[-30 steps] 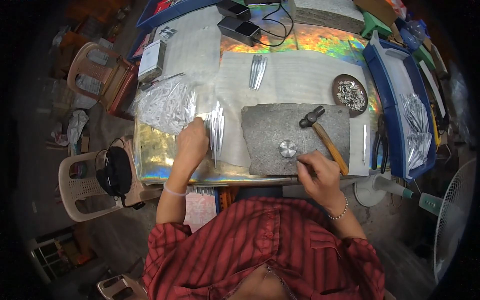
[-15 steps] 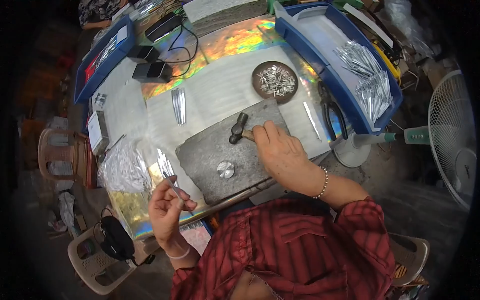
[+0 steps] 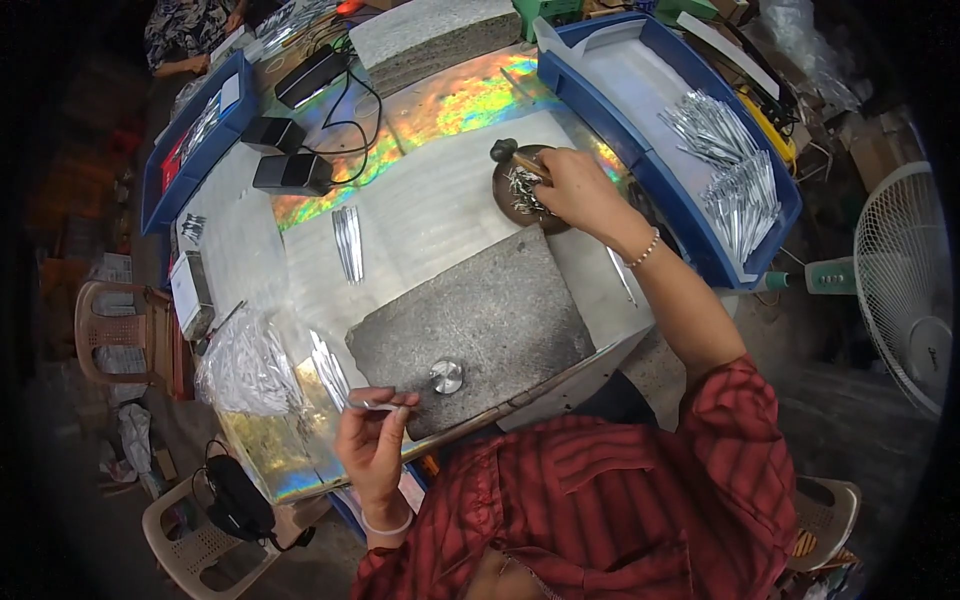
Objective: The recorder is using a small hammer and pins to assemble thin metal strips on a workbench.
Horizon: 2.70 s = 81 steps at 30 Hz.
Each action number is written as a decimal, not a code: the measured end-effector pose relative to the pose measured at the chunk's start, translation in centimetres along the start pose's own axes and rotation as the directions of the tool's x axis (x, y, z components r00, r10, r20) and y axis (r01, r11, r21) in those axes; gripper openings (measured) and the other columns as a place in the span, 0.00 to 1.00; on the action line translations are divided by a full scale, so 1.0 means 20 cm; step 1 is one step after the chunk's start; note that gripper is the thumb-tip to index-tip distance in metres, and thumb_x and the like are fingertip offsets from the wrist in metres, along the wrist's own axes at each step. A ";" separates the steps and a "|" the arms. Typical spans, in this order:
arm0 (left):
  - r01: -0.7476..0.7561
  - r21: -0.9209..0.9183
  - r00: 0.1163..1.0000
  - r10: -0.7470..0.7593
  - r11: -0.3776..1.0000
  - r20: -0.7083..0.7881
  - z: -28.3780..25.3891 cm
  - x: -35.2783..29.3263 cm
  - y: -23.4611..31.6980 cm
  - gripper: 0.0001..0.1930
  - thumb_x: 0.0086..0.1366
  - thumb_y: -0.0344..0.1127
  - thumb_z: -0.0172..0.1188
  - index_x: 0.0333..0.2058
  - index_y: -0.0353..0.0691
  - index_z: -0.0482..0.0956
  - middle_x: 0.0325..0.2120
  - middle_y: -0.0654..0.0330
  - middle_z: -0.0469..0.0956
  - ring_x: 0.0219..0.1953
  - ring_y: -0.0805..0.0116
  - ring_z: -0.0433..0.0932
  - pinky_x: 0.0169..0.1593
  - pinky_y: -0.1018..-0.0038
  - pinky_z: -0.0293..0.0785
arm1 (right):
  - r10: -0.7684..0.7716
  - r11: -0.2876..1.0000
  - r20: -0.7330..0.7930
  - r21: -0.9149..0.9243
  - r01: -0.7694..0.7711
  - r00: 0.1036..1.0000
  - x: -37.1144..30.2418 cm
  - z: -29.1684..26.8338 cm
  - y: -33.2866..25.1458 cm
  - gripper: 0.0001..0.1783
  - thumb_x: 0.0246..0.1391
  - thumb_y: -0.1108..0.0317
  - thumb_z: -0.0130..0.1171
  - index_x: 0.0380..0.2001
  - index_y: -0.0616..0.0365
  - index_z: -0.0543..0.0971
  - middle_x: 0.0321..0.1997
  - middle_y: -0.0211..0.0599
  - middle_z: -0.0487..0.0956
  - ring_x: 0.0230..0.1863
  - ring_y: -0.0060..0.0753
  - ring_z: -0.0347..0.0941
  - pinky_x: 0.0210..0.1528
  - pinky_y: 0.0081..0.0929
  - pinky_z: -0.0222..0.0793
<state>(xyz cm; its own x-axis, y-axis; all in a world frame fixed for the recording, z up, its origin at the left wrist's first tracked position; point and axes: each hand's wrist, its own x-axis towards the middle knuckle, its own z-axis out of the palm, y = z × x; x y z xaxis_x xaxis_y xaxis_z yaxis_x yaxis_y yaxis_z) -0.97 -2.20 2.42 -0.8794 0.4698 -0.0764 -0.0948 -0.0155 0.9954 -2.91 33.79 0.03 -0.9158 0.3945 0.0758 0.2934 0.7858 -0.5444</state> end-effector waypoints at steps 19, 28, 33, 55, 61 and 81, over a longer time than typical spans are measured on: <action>-0.304 0.463 0.952 0.283 0.832 0.116 0.00 0.04 -0.10 0.08 0.54 0.19 0.56 0.34 0.33 0.73 0.32 0.50 0.76 0.35 0.57 0.77 0.39 0.72 0.73 | 0.165 0.981 0.017 0.096 -0.166 0.986 0.06 0.00 0.03 0.12 0.44 0.68 0.57 0.24 0.69 0.73 0.19 0.51 0.73 0.23 0.43 0.72 0.27 0.34 0.64; -0.103 0.030 0.993 0.105 0.994 -0.050 -0.02 -0.07 -0.10 0.06 0.64 0.27 0.50 0.38 0.31 0.67 0.30 0.55 0.73 0.35 0.62 0.78 0.38 0.74 0.76 | 0.325 0.803 0.098 0.497 -0.329 0.941 0.06 0.02 0.12 0.08 0.48 0.69 0.57 0.23 0.64 0.75 0.19 0.30 0.74 0.21 0.20 0.68 0.25 0.20 0.62; -0.039 -0.095 0.994 0.029 0.995 -0.101 -0.02 -0.11 -0.07 0.07 0.65 0.29 0.49 0.39 0.32 0.65 0.29 0.55 0.71 0.32 0.60 0.79 0.35 0.71 0.79 | 0.359 0.620 0.195 0.681 -0.389 0.913 0.07 -0.01 0.12 0.07 0.49 0.70 0.56 0.25 0.61 0.71 0.21 0.31 0.74 0.16 0.15 0.63 0.16 0.15 0.54; 0.213 -0.553 0.977 -0.191 0.806 0.098 0.06 -0.08 -0.06 0.07 0.62 0.26 0.52 0.39 0.31 0.68 0.32 0.53 0.74 0.35 0.58 0.79 0.38 0.69 0.80 | -0.034 0.321 0.554 0.794 -0.516 0.832 -0.57 -0.07 -0.49 0.08 0.49 0.75 0.54 0.35 0.63 0.74 0.24 0.29 0.74 0.13 0.09 0.58 0.12 0.11 0.49; 0.286 -0.744 0.957 -0.215 0.604 0.193 0.08 -0.05 -0.10 0.10 0.63 0.33 0.54 0.40 0.33 0.69 0.32 0.51 0.75 0.30 0.63 0.79 0.35 0.70 0.79 | -0.152 0.350 0.528 0.819 -0.454 0.835 -0.68 0.03 -0.63 0.07 0.48 0.78 0.55 0.33 0.62 0.72 0.29 0.28 0.73 0.32 0.16 0.69 0.35 0.16 0.67; 0.353 -0.837 0.931 -0.249 0.418 0.268 0.09 -0.04 -0.14 0.10 0.62 0.32 0.56 0.40 0.36 0.69 0.32 0.54 0.75 0.26 0.70 0.75 0.30 0.78 0.75 | -0.093 0.439 0.402 0.838 -0.325 0.911 -0.74 0.15 -0.72 0.07 0.46 0.77 0.56 0.31 0.64 0.72 0.27 0.29 0.74 0.30 0.15 0.70 0.33 0.18 0.67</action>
<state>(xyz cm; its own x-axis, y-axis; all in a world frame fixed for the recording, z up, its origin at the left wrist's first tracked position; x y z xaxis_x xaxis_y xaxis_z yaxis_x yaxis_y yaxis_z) 0.79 -0.89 -0.16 -0.6699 0.6778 -0.3029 -0.7404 -0.5799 0.3399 5.65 15.11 4.30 -0.9718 0.0948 -0.2161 0.1965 -0.1818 -0.9635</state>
